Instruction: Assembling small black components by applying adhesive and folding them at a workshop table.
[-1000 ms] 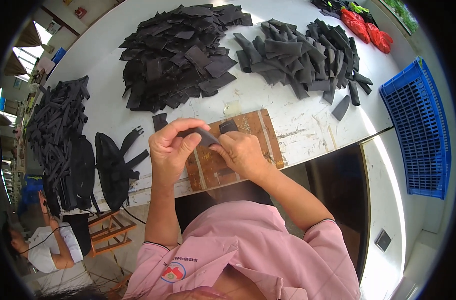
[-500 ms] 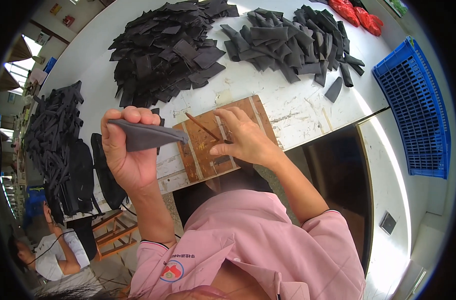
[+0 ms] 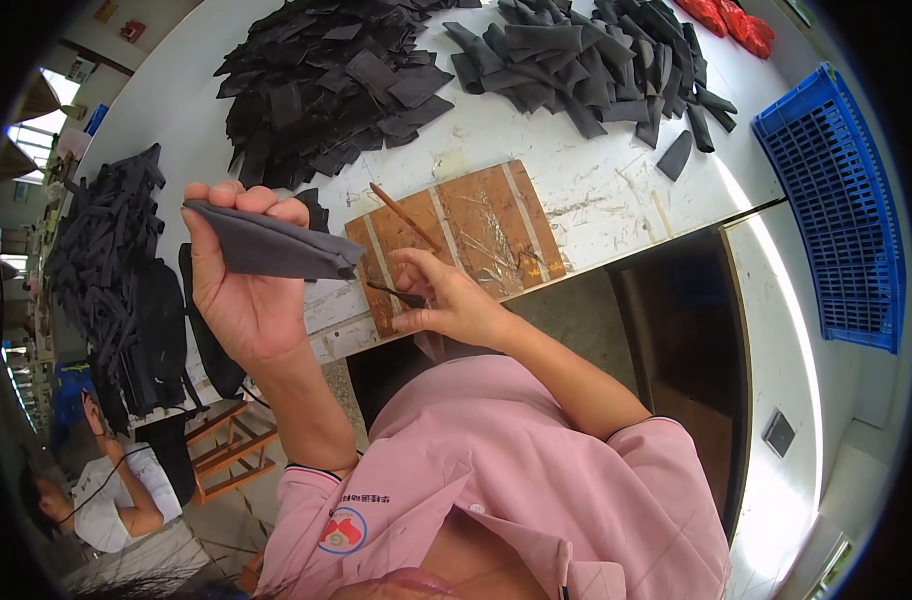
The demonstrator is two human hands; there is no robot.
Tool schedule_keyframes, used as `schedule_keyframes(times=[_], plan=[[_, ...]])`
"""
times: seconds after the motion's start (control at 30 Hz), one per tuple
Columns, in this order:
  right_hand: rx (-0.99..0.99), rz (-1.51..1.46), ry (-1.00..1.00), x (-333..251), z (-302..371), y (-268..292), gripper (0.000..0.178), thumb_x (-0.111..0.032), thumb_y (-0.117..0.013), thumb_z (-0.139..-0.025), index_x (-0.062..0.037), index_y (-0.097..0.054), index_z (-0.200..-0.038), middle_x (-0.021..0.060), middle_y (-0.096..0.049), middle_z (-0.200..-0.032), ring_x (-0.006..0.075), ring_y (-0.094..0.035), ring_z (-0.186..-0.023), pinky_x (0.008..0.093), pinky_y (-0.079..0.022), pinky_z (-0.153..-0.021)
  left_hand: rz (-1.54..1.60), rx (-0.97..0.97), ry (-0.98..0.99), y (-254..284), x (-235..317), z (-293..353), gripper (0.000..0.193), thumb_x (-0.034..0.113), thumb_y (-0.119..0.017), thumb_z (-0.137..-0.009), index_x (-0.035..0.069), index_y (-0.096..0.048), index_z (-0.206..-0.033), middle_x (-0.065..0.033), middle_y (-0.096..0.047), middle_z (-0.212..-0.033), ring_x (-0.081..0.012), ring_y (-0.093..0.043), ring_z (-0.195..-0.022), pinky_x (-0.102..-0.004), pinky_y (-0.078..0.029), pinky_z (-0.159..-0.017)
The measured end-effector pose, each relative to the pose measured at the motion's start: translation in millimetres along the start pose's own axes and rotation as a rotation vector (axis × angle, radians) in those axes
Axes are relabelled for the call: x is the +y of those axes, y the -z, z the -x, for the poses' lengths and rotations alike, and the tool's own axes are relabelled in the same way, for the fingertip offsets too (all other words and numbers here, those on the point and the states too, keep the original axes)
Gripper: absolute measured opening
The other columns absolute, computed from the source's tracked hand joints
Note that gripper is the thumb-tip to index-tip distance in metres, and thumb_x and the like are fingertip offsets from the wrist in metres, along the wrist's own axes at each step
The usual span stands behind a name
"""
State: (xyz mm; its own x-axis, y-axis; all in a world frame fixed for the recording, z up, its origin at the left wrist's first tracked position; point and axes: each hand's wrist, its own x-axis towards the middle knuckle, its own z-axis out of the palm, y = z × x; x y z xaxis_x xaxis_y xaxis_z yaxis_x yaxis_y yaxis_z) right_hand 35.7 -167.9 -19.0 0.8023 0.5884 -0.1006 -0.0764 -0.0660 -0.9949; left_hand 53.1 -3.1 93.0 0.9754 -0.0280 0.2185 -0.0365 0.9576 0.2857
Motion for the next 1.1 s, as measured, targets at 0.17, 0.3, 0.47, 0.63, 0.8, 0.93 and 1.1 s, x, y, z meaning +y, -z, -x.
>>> schedule_keyframes(times=[0.17, 0.3, 0.47, 0.63, 0.8, 0.93, 1.1], plan=[[0.069, -0.363, -0.132, 10.8, -3.1, -3.5, 0.026, -0.013, -0.065, -0.076, 0.0004, -0.057, -0.097, 0.0064, -0.062, -0.081, 0.0118, -0.058, -0.073, 0.0238, -0.048, -0.063, -0.053, 0.010, -0.099, 10.5, 24.3, 10.4, 0.022, 0.020, -0.051, -0.086, 0.008, -0.054, -0.104, -0.0109, -0.059, -0.094, -0.0245, -0.055, -0.085, -0.0390, -0.043, -0.081], [0.071, -0.647, -0.268, -3.0, -0.8, 6.3, 0.015, -0.011, -0.063, -0.078, -0.0020, -0.060, -0.089, 0.0036, -0.062, -0.075, 0.0059, -0.055, -0.055, 0.0178, -0.044, -0.048, -0.819, 0.409, -0.495, 46.8, 55.2, 13.4, 0.026, 0.017, -0.050, -0.087, 0.005, -0.050, -0.110, -0.0123, -0.056, -0.097, -0.0216, -0.054, -0.089, -0.0348, -0.042, -0.081], [0.054, -0.945, -0.404, -4.9, -22.6, -17.9, 0.015, -0.014, -0.059, -0.081, -0.0048, -0.056, -0.093, 0.0041, -0.062, -0.081, 0.0117, -0.062, -0.066, 0.0224, -0.050, -0.055, -1.536, 0.641, -0.560, 113.8, 42.6, 43.9, 0.031, 0.008, -0.051, -0.083, -0.004, -0.046, -0.111, -0.0119, -0.053, -0.102, -0.0135, -0.051, -0.090, -0.0257, -0.040, -0.080], [0.159, -1.070, -0.409, 9.1, -35.6, -31.1, 0.015, -0.014, -0.058, -0.082, -0.0044, -0.053, -0.093, 0.0051, -0.062, -0.084, 0.0130, -0.062, -0.073, 0.0228, -0.052, -0.059, -0.983, 0.690, -0.070, 85.1, 12.0, 115.0, 0.024, 0.004, -0.052, -0.081, -0.003, -0.050, -0.103, -0.0109, -0.058, -0.093, -0.0135, -0.057, -0.075, -0.0213, -0.043, -0.064], [0.205, -1.120, -0.411, 13.8, -39.2, -48.6, 0.015, -0.015, -0.056, -0.083, -0.0043, -0.052, -0.094, 0.0061, -0.061, -0.088, 0.0135, -0.062, -0.073, 0.0243, -0.052, -0.059, -0.934, 0.608, 0.079, 74.7, 0.3, 117.3, 0.017, 0.009, -0.055, -0.081, -0.002, -0.055, -0.094, -0.0089, -0.061, -0.083, -0.0120, -0.058, -0.067, -0.0208, -0.044, -0.059], [0.145, -1.091, -0.416, 11.8, -37.2, -53.3, 0.016, -0.016, -0.056, -0.084, -0.0039, -0.053, -0.094, 0.0072, -0.061, -0.088, 0.0159, -0.061, -0.076, 0.0273, -0.052, -0.064, -0.884, 0.658, 0.061, 79.6, -1.3, 110.2, 0.014, 0.007, -0.056, -0.081, -0.002, -0.056, -0.092, -0.0076, -0.061, -0.078, -0.0109, -0.058, -0.064, -0.0199, -0.044, -0.057], [0.111, -1.131, -0.399, 16.6, -33.5, -54.2, 0.018, -0.017, -0.054, -0.084, -0.0013, -0.053, -0.094, 0.0101, -0.060, -0.089, 0.0180, -0.061, -0.080, 0.0320, -0.051, -0.069, -0.877, 0.682, 0.096, 85.1, -3.0, 108.4, 0.008, 0.005, -0.060, -0.079, 0.000, -0.059, -0.084, -0.0062, -0.061, -0.069, -0.0106, -0.057, -0.058, -0.0195, -0.044, -0.053]])
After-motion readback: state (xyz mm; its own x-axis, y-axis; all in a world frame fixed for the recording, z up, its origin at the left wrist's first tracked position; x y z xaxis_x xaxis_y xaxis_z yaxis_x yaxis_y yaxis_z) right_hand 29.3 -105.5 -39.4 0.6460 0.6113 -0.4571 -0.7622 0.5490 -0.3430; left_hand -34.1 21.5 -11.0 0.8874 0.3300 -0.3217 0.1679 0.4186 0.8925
